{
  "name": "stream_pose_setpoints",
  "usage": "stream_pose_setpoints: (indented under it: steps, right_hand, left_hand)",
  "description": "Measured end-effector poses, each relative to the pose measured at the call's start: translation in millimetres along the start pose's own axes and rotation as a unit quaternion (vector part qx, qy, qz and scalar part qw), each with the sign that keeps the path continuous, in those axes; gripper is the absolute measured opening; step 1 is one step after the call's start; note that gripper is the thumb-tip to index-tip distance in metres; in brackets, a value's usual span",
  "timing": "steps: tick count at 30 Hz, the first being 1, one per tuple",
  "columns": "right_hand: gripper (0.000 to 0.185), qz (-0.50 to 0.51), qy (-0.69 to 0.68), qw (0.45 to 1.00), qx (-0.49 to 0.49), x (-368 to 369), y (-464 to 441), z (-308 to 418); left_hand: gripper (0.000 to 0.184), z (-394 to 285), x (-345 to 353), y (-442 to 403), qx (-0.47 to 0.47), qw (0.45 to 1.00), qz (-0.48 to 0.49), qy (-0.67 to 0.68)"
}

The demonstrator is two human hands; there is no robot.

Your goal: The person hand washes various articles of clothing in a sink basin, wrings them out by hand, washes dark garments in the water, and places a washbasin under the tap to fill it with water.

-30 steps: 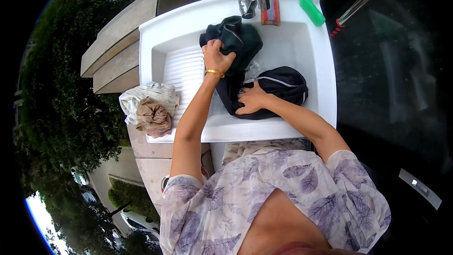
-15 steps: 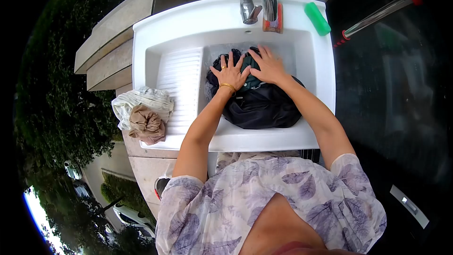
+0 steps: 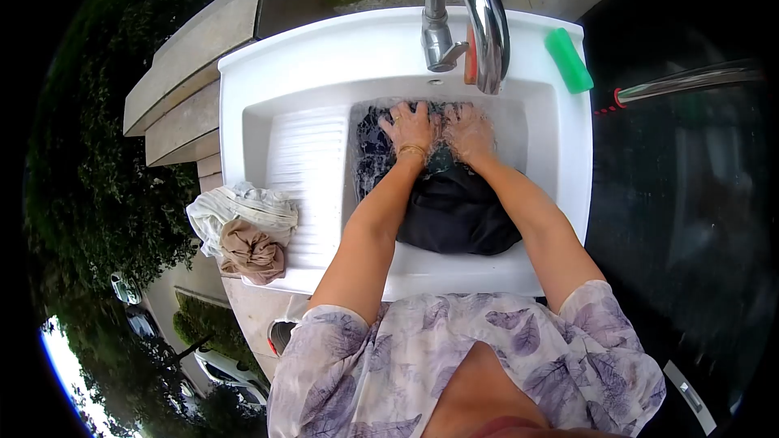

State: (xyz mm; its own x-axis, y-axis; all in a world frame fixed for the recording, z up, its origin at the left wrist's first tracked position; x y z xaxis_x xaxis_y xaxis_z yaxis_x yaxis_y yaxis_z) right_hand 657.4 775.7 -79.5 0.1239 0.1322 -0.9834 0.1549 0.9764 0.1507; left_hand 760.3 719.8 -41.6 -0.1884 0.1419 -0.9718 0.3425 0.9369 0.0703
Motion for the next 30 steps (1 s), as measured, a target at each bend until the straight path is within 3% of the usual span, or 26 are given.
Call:
stream_pose_setpoints:
  steps: [1, 3, 5, 8, 10, 12, 14, 21, 24, 30]
  right_hand:
    - [0.054, -0.004, -0.008, 1.0, -0.009, -5.8, 2.8, 0.6]
    - [0.057, 0.081, -0.119, 0.99, 0.007, -26.3, 15.1, -11.2]
    - [0.066, 0.15, -0.193, 0.969, 0.026, -29.1, 34.7, -27.7]
    - [0.068, 0.163, -0.166, 0.972, -0.024, -80.6, 98.1, -26.6]
    - [0.073, 0.176, -0.116, 0.977, -0.043, -88.9, 134.4, -19.2]
    - [0.078, 0.167, -0.082, 0.98, -0.064, -88.2, 157.0, -5.9]
    - [0.08, 0.156, -0.052, 0.981, -0.101, -72.6, 166.7, 10.0]
    - [0.073, 0.021, 0.017, 0.995, -0.091, -43.2, 113.8, 19.7]
    - [0.07, -0.003, 0.044, 0.995, -0.093, -33.6, 93.5, 20.3]
    - [0.072, 0.038, 0.034, 0.993, -0.109, -14.9, 60.0, 16.9]
  left_hand:
    - [0.038, -0.5, -3.8, 2.1, 0.005, 1.0, -0.007, -0.001]
    - [0.041, -2.8, -12.6, 4.9, 0.019, 0.999, -0.043, 0.017]
    - [0.05, -3.5, -9.5, 11.5, 0.05, 0.998, 0.023, 0.015]
    - [0.062, 11.7, 6.2, 23.2, 0.1, 0.989, 0.092, 0.066]
    - [0.06, 8.0, -39.1, 64.1, 0.075, 0.974, 0.141, 0.159]
    - [0.061, -6.4, -58.2, 117.6, 0.143, 0.961, 0.169, 0.167]
    - [0.061, -17.3, -59.9, 160.1, 0.205, 0.962, 0.157, 0.087]
    - [0.052, -5.8, 9.3, 134.3, 0.177, 0.971, 0.121, -0.103]
    - [0.055, -0.6, 21.9, 116.8, 0.144, 0.972, 0.164, -0.092]
    - [0.057, 12.5, 64.1, 86.9, 0.172, 0.982, 0.079, -0.02]
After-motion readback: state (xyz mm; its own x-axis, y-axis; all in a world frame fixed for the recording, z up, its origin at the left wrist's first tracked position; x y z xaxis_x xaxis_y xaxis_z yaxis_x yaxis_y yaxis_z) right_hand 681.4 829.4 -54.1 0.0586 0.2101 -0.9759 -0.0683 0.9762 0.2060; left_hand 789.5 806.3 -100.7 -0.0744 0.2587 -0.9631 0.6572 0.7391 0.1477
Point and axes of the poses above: each hand's wrist, its own y-axis away from the middle knuckle, its own x-axis out of the palm, z = x × y, the point moved 9 cm from there along -y, towards the middle knuckle
